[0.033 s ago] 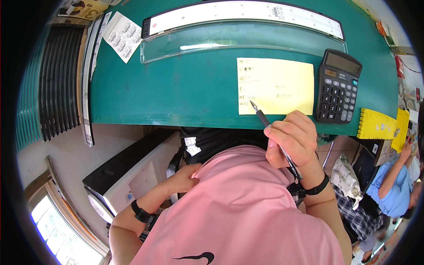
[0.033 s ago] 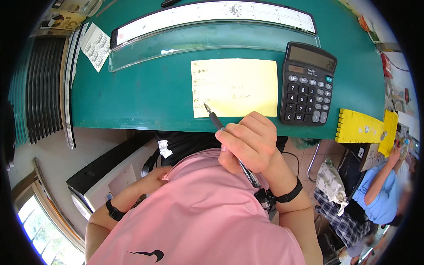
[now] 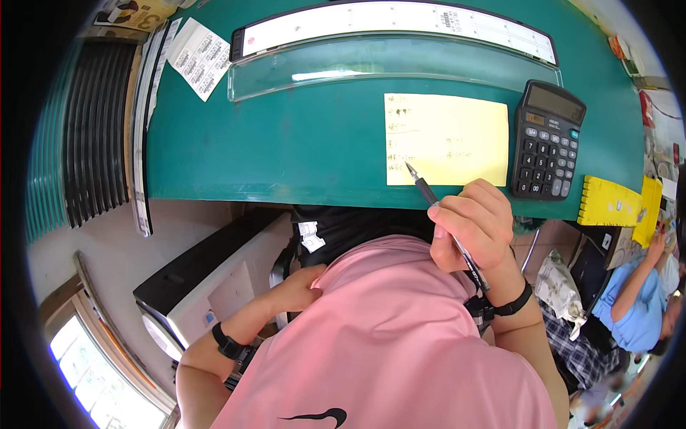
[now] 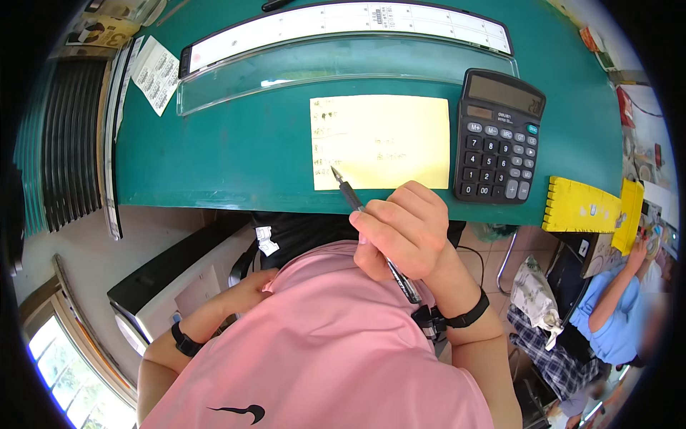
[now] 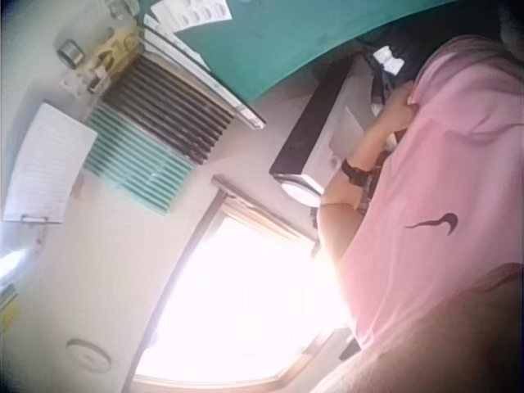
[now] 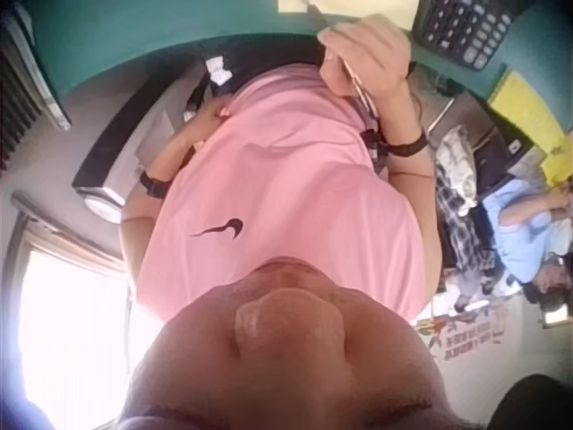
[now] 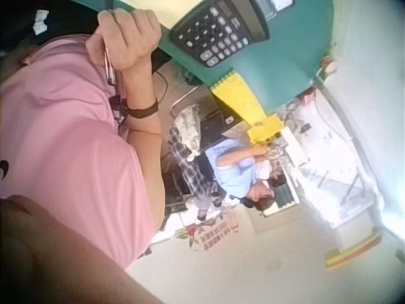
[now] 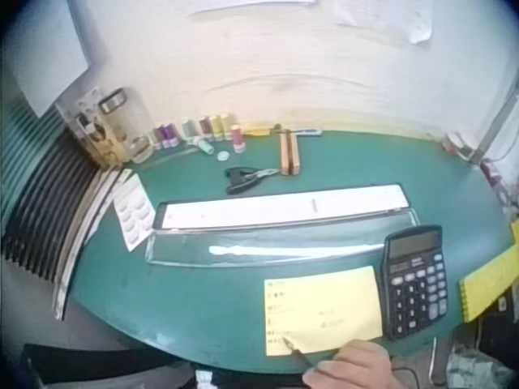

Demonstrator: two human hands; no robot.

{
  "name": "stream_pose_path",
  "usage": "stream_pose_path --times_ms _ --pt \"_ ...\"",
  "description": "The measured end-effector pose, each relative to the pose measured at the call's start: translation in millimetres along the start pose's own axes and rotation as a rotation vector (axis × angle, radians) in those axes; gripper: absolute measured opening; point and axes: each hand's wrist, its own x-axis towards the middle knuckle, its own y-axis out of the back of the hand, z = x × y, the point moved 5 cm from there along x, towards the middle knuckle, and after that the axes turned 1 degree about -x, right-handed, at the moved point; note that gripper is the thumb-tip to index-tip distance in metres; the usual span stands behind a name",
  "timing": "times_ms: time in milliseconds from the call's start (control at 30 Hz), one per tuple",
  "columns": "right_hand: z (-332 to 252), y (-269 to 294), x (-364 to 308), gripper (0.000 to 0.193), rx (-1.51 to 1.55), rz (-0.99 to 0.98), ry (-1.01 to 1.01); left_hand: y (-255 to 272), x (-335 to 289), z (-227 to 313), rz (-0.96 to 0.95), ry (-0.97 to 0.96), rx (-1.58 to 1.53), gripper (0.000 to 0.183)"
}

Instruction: Writing production counts on a yellow note and using a calculator to tally totals on a workbench.

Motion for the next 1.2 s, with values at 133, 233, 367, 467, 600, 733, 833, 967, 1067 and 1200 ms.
stream_pose_path --times_ms 133,233,367,467,600,733,833,967,1067,1200 --pt "0 1 -1 0.037 0.002 -0.005 -0.015 1 -2 19 -0.061 0.021 0.084 0.037" --pt "0 1 0 0.038 0.008 0.005 -0.019 2 1 10 -0.061 -0.003 0.125 0.038" --pt "-1 1 0 0.037 0.005 -0.004 -0.016 8 2 14 -0.063 0.027 0.137 0.041" --pt "-1 0 1 0.036 0.007 0.001 -0.011 2 6 4 -0.086 -0.044 0.064 0.043" --pt "-1 0 0 0.036 0.01 -0.001 -0.015 0 10 7 -0.137 -0.03 0.018 0.045" --pt "-1 1 1 0.035 0.006 -0.003 -0.021 6 13 5 -0.15 -0.013 0.034 0.047" --pt "0 0 0 0.036 0.008 0.004 -0.016 5 12 0 -0.144 -0.034 0.039 0.045" --pt "0 1 0 0.036 0.012 0.0 -0.013 3 6 13 -0.186 -0.018 0.067 0.047" --pt "0 1 0 0.036 0.016 0.001 -0.016 1 4 11 -0.296 0.119 0.244 0.047" --pt "-1 0 0 0.036 0.01 -0.006 -0.022 3 9 13 -0.141 -0.013 0.174 0.042"
